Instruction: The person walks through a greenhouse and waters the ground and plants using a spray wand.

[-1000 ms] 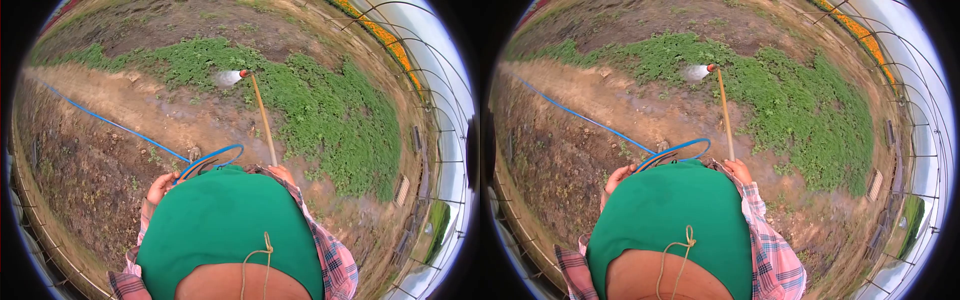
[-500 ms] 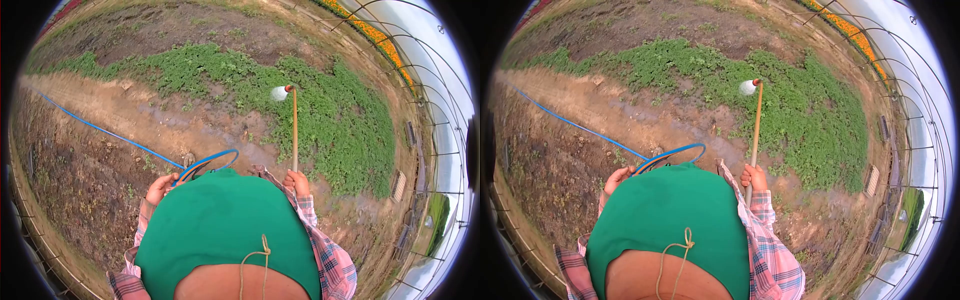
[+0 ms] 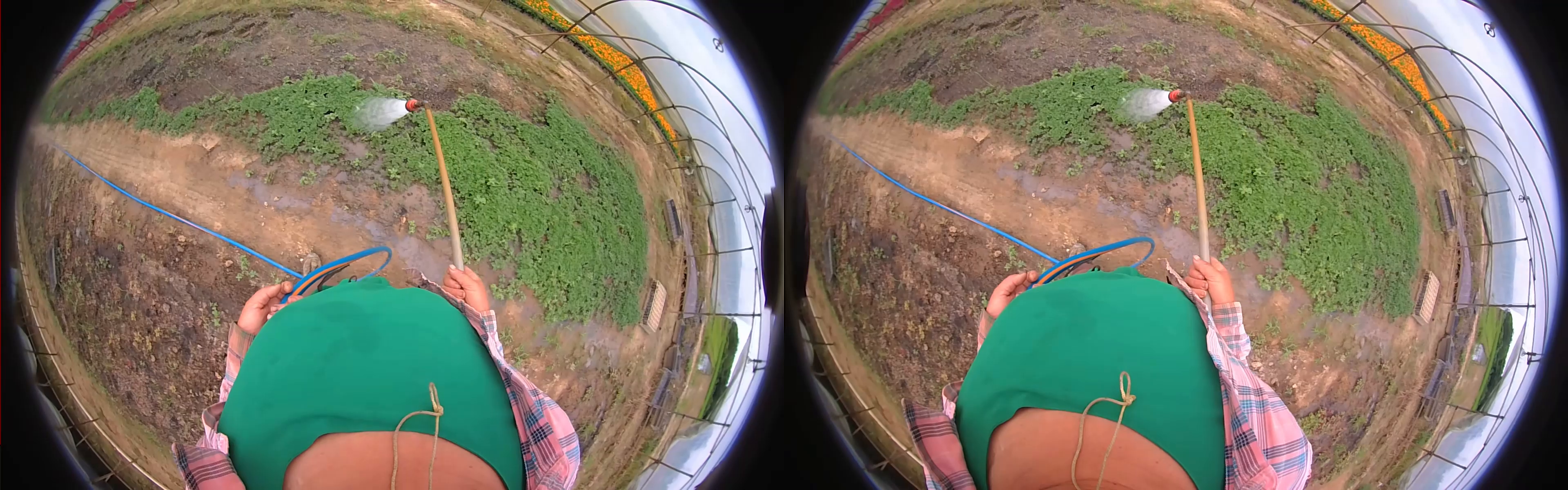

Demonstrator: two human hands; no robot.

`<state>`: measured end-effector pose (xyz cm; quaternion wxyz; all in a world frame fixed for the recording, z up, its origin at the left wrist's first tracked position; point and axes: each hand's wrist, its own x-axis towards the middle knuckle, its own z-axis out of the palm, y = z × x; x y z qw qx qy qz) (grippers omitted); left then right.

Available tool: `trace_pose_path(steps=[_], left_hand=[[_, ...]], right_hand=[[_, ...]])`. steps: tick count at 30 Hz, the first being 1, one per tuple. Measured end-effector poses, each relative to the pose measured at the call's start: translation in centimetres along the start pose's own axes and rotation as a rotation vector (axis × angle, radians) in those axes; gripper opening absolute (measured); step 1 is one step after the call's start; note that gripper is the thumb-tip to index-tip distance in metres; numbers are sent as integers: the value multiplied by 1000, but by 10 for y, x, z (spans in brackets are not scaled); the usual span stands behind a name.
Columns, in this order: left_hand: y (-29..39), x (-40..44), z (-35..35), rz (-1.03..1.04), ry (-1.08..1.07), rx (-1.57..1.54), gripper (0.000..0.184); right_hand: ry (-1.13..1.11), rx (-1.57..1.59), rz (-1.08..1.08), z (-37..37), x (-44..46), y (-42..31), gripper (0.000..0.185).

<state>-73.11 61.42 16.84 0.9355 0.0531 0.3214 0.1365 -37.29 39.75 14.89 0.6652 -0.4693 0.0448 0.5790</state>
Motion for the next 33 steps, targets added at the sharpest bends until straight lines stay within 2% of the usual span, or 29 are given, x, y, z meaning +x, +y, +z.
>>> trace_pose_path(steps=[2,5,8,16,23,26,30,33], left_hand=[[3,1,0,-13,-48,-12,21],[6,5,-8,-18,27,11,24],[8,5,-7,-29,-31,22,26],[11,11,-15,-32,-63,8,25],[7,7,-8,27,-17,24,23],[5,3,-6,40,-77,4,24],[2,-1,-12,67,-45,-11,25],[0,-2,-18,76,-61,-28,25]], right_hand=[[49,-40,-28,4,-5,-4,21],[100,-28,-55,-4,-12,-10,19],[170,4,-90,-9,-24,-21,15],[180,96,-195,-16,-30,-41,11],[-34,221,-130,3,-5,-38,9],[-85,170,-79,26,3,-38,16],[-236,261,15,36,20,-37,9],[-261,233,36,46,27,-39,8]])
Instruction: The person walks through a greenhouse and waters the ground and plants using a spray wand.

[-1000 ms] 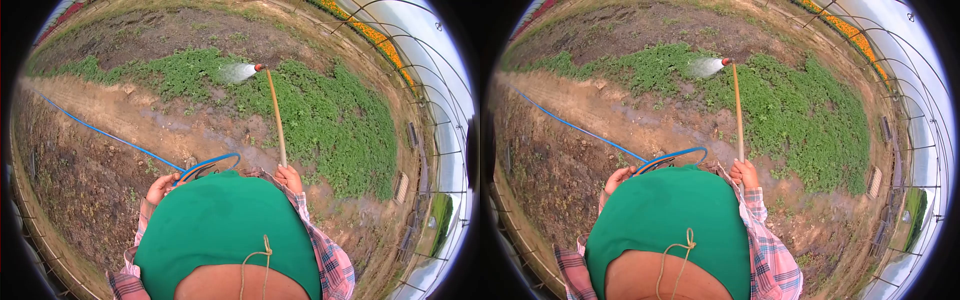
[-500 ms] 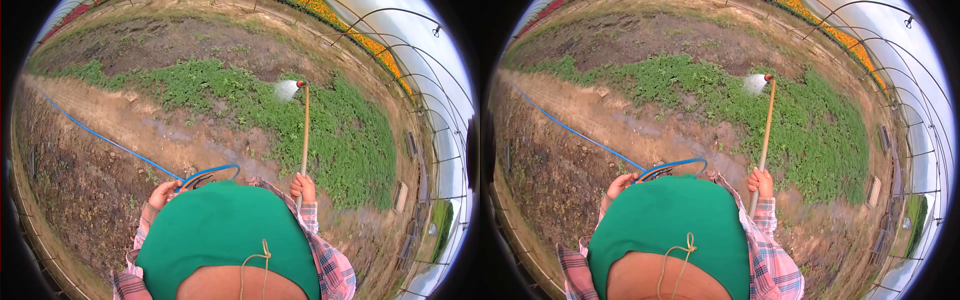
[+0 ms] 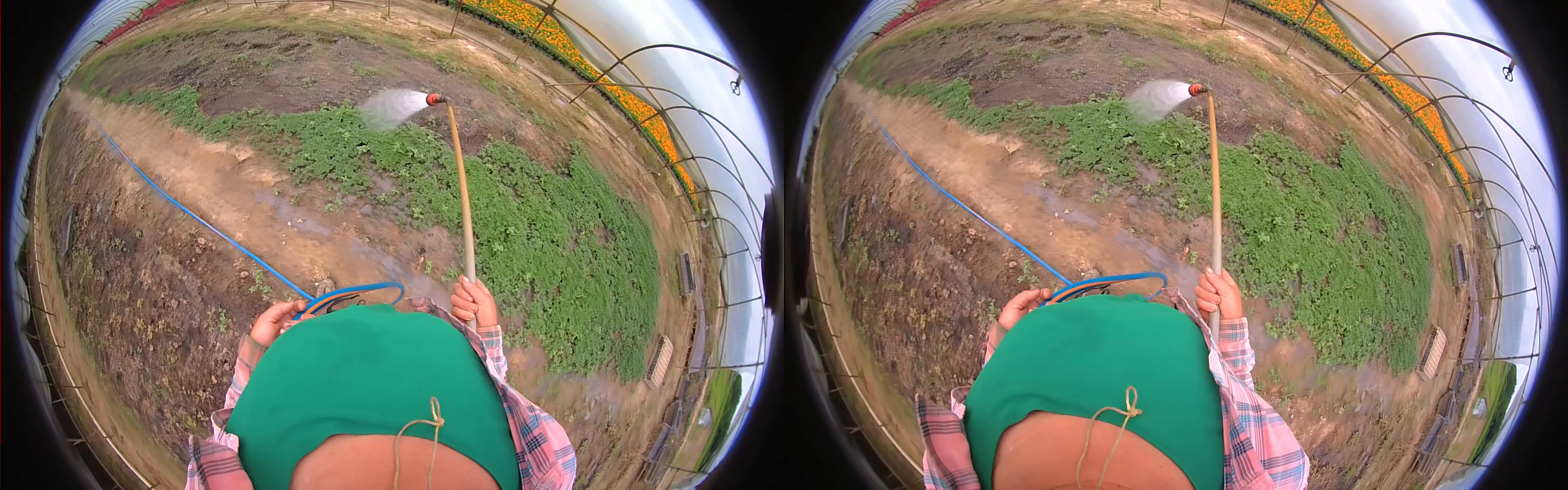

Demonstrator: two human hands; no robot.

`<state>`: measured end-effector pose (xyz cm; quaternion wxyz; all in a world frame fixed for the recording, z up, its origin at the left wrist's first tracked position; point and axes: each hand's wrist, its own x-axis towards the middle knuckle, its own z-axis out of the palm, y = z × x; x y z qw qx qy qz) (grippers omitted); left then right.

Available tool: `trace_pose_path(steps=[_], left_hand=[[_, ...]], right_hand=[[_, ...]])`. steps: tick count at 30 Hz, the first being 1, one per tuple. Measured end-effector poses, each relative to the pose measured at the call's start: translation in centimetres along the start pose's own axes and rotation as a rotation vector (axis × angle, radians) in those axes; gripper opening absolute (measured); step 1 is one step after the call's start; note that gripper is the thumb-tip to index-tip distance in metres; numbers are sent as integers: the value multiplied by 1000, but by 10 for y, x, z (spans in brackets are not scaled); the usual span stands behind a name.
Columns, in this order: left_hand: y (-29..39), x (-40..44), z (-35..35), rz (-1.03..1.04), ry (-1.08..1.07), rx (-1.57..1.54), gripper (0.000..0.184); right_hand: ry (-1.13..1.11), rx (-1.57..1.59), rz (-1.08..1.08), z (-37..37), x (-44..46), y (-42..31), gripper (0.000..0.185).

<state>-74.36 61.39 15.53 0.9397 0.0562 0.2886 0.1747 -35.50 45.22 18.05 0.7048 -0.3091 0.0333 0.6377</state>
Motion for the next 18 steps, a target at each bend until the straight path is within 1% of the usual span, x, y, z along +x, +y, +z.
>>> trace_pose_path(steps=[4,7,13,18], left_hand=[[-3,-2,0,30,7,7,25],[-5,-4,6,45,12,2,26],[-11,-8,7,58,5,0,26],[-16,-8,-1,75,3,22,25]], right_hand=[[14,-93,7,5,6,-5,7],[49,-129,-31,9,2,-8,9],[102,-154,-88,-4,-3,-17,14],[134,-167,-81,-4,1,-21,16]])
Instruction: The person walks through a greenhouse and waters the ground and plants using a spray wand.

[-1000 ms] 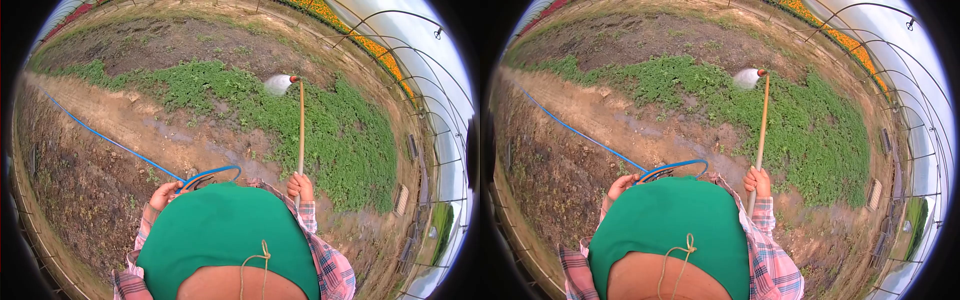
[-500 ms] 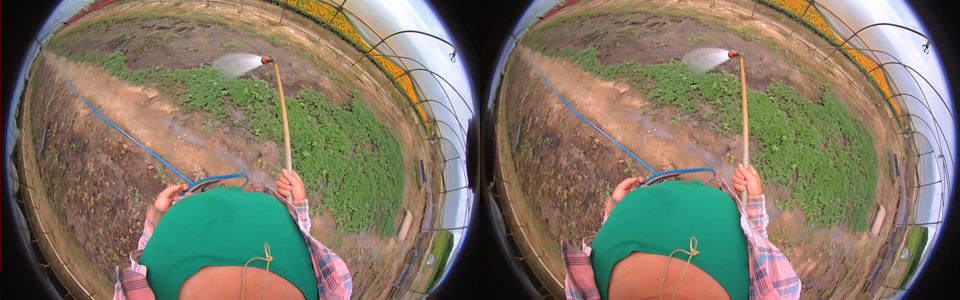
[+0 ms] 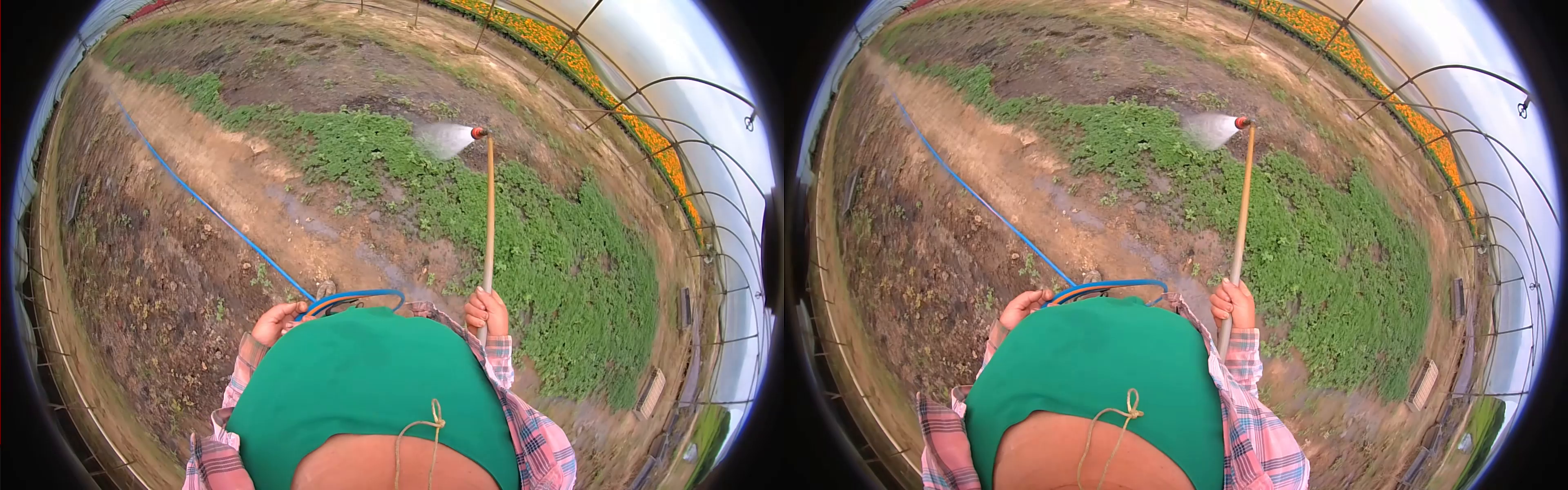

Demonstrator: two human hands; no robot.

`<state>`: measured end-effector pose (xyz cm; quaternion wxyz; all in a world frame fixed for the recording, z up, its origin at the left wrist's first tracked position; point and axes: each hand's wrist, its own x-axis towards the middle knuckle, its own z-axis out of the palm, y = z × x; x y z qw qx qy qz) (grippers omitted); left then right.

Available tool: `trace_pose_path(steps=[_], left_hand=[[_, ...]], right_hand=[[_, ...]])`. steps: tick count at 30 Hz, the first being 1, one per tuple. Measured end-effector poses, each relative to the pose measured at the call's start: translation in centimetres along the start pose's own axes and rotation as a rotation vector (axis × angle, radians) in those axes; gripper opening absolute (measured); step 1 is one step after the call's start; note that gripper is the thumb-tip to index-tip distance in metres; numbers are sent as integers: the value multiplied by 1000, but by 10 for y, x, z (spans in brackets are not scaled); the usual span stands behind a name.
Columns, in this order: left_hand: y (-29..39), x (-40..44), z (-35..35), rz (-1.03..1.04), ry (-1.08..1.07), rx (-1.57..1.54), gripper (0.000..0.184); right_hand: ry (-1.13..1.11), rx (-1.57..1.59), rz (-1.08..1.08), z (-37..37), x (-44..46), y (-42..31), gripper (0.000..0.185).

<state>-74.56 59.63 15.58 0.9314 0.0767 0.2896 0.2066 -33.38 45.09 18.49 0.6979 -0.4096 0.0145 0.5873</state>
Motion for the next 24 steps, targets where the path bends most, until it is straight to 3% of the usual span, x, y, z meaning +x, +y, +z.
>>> trace_pose_path(steps=[10,24], left_hand=[[-9,-12,12,39,76,-47,24],[-11,-18,1,76,76,-68,25]], right_hand=[[-215,102,178,24,18,9,9],[-192,-24,168,23,24,13,15]])
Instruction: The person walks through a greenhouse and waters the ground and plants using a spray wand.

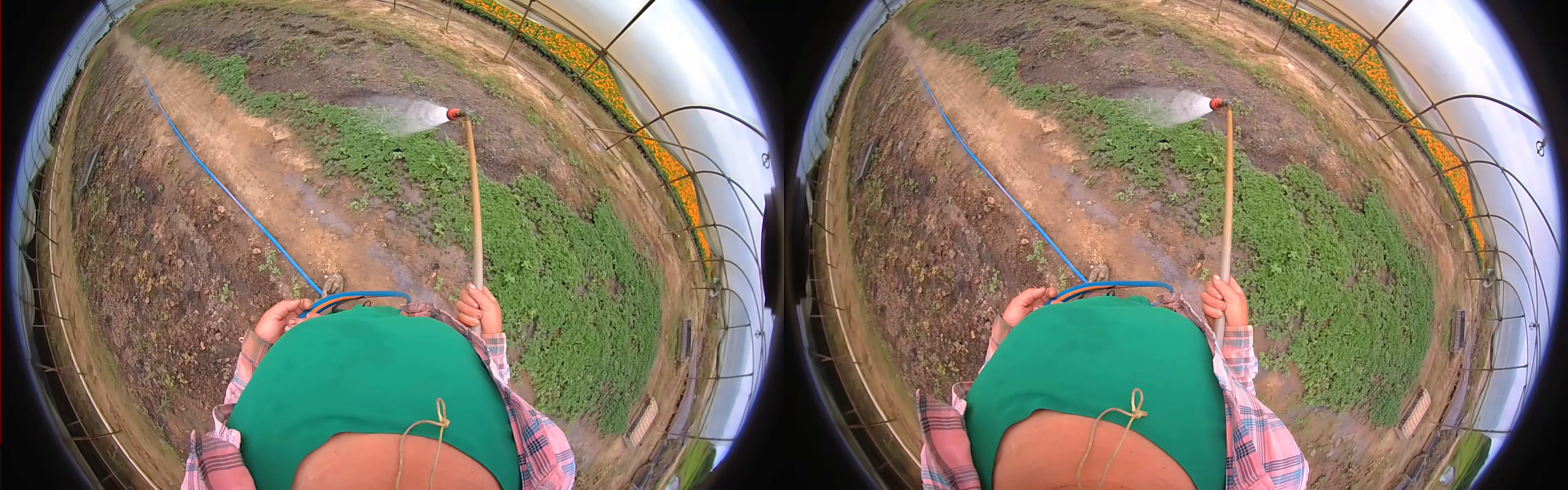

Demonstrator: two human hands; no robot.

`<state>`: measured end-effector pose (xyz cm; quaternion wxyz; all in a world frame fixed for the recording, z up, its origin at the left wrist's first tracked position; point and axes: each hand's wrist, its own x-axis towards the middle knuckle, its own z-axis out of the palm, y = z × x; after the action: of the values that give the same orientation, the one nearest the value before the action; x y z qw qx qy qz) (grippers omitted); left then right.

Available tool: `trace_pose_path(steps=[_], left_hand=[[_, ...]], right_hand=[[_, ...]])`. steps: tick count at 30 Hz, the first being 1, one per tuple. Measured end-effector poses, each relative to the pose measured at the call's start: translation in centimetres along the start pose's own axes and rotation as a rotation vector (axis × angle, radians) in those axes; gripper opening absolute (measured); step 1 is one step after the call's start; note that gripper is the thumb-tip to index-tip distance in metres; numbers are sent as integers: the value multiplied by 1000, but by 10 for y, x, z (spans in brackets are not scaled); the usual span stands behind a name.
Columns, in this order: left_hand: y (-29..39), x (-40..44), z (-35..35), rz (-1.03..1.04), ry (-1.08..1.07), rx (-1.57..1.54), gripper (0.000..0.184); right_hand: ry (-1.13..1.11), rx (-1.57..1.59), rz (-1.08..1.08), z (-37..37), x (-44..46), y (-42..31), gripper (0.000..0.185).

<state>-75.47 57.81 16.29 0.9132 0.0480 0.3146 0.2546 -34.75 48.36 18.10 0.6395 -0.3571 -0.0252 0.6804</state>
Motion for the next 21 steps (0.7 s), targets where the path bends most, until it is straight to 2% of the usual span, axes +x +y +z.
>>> trace_pose_path(steps=[4,10,13,16,21], left_hand=[[1,1,-9,14,9,23,26],[0,0,-22,37,9,17,26],[1,-6,-14,35,24,-12,25],[1,-9,-16,43,28,-38,25],[1,-11,-18,51,25,-76,25]], right_hand=[[53,-64,2,1,-1,-2,22],[50,-95,32,3,6,1,22],[-73,-1,88,2,17,6,14],[-179,20,122,8,25,10,14],[-109,4,152,23,34,12,10]])
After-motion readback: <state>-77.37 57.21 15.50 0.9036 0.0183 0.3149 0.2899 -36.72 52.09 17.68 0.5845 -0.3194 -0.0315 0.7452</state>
